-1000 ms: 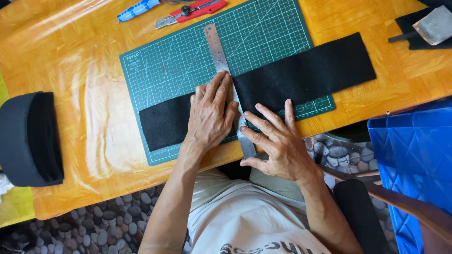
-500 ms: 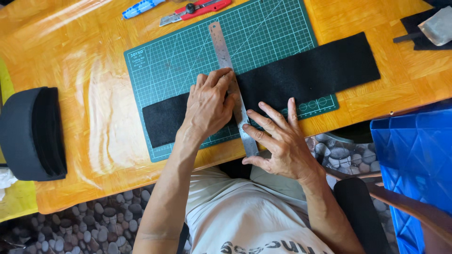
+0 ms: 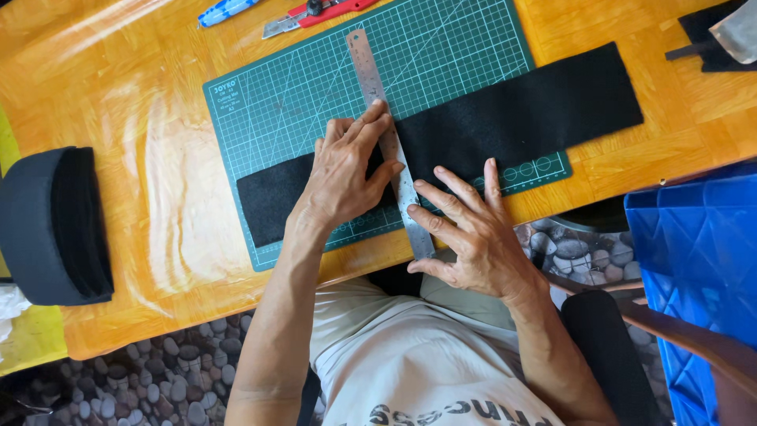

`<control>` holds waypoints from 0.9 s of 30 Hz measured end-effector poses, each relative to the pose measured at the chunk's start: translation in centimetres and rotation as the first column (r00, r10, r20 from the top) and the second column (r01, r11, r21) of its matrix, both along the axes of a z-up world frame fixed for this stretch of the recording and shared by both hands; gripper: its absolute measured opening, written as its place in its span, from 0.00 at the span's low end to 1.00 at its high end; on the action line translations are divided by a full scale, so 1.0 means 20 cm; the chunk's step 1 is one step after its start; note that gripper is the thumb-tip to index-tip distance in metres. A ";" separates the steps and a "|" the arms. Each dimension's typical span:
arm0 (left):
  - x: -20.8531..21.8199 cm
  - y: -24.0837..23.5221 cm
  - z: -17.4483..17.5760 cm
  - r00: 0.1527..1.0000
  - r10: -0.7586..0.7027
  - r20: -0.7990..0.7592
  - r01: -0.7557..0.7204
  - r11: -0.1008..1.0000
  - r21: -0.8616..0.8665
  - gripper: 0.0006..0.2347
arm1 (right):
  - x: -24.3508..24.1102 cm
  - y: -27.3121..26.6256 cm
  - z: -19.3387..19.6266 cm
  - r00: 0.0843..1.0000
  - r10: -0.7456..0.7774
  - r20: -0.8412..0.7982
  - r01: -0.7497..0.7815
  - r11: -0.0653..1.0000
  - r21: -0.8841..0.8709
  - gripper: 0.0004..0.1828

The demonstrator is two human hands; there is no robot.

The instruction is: The person places a metal ruler on a black fabric strip laid on a green cutting mat. They use a red utility knife to cut the fabric along the ruler's edge, making multiple passes to complete the cut.

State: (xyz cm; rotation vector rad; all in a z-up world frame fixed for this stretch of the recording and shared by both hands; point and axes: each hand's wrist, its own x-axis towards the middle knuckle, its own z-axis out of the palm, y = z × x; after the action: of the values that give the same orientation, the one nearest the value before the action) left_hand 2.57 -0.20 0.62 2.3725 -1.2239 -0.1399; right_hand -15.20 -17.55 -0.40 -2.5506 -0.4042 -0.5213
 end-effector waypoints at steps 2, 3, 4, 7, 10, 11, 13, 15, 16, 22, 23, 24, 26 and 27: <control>0.01 0.01 -0.02 0.999 0.001 -0.037 -0.002 1.000 -0.023 0.27 | 0.00 0.00 -0.01 1.000 -0.001 0.006 0.001 1.000 -0.006 0.37; 0.01 0.02 -0.03 0.997 0.002 -0.072 -0.006 0.999 -0.047 0.28 | 0.00 0.00 -0.01 1.000 -0.002 0.014 0.002 1.000 -0.013 0.37; 0.01 0.02 -0.04 0.997 0.002 -0.077 -0.005 0.999 -0.044 0.28 | 0.01 0.00 -0.01 1.000 -0.002 0.010 0.002 1.000 -0.010 0.37; 0.00 0.03 -0.07 0.999 -0.018 -0.036 0.014 0.992 -0.123 0.26 | 0.00 0.00 -0.01 1.000 -0.001 -0.001 0.001 1.000 -0.007 0.37; 0.00 0.03 -0.08 0.999 -0.029 0.019 0.031 0.989 -0.143 0.26 | 0.00 0.00 0.01 1.000 0.015 0.000 -0.015 1.000 -0.016 0.41; 0.00 0.04 -0.08 1.000 -0.029 0.006 0.030 0.989 -0.143 0.26 | -0.01 0.00 0.02 0.999 0.009 0.043 -0.011 0.999 0.048 0.39; 0.00 0.03 -0.08 1.000 -0.030 -0.008 0.029 0.989 -0.143 0.26 | -0.01 -0.01 0.02 0.996 -0.001 0.084 -0.009 0.994 0.110 0.37; 0.00 0.03 -0.07 1.000 -0.022 -0.009 0.021 0.991 -0.130 0.26 | -0.02 -0.02 0.02 0.994 0.016 0.112 -0.033 0.987 0.154 0.23; 0.00 0.03 -0.08 1.000 -0.023 -0.013 0.021 0.991 -0.129 0.26 | -0.02 -0.01 0.02 0.994 0.015 0.108 -0.031 0.987 0.156 0.23; 0.00 0.03 -0.08 1.000 -0.013 -0.006 0.012 0.992 -0.127 0.26 | -0.01 -0.02 0.01 0.995 0.039 0.097 -0.050 0.992 0.114 0.18; 0.00 0.03 -0.08 1.000 -0.018 -0.003 0.017 0.991 -0.132 0.26 | -0.01 -0.02 0.01 0.994 0.037 0.100 -0.047 0.993 0.105 0.18; 0.00 0.03 -0.08 1.000 -0.025 -0.001 0.024 0.990 -0.137 0.26 | -0.01 -0.02 0.01 0.994 0.032 0.102 -0.042 0.995 0.095 0.18; 0.00 0.03 -0.09 1.000 -0.027 0.005 0.027 0.989 -0.143 0.26 | -0.01 -0.02 0.01 0.994 0.028 0.107 -0.039 0.995 0.096 0.18; 0.00 0.03 -0.09 1.000 -0.028 0.013 0.029 0.988 -0.150 0.26 | -0.01 -0.02 0.01 0.993 0.027 0.113 -0.038 0.995 0.097 0.19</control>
State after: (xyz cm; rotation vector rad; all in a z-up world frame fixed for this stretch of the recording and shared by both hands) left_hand 2.62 0.50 -1.22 2.2301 -1.2293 -0.0419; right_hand -15.32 -17.86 -0.17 -2.4228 -0.4473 -0.6581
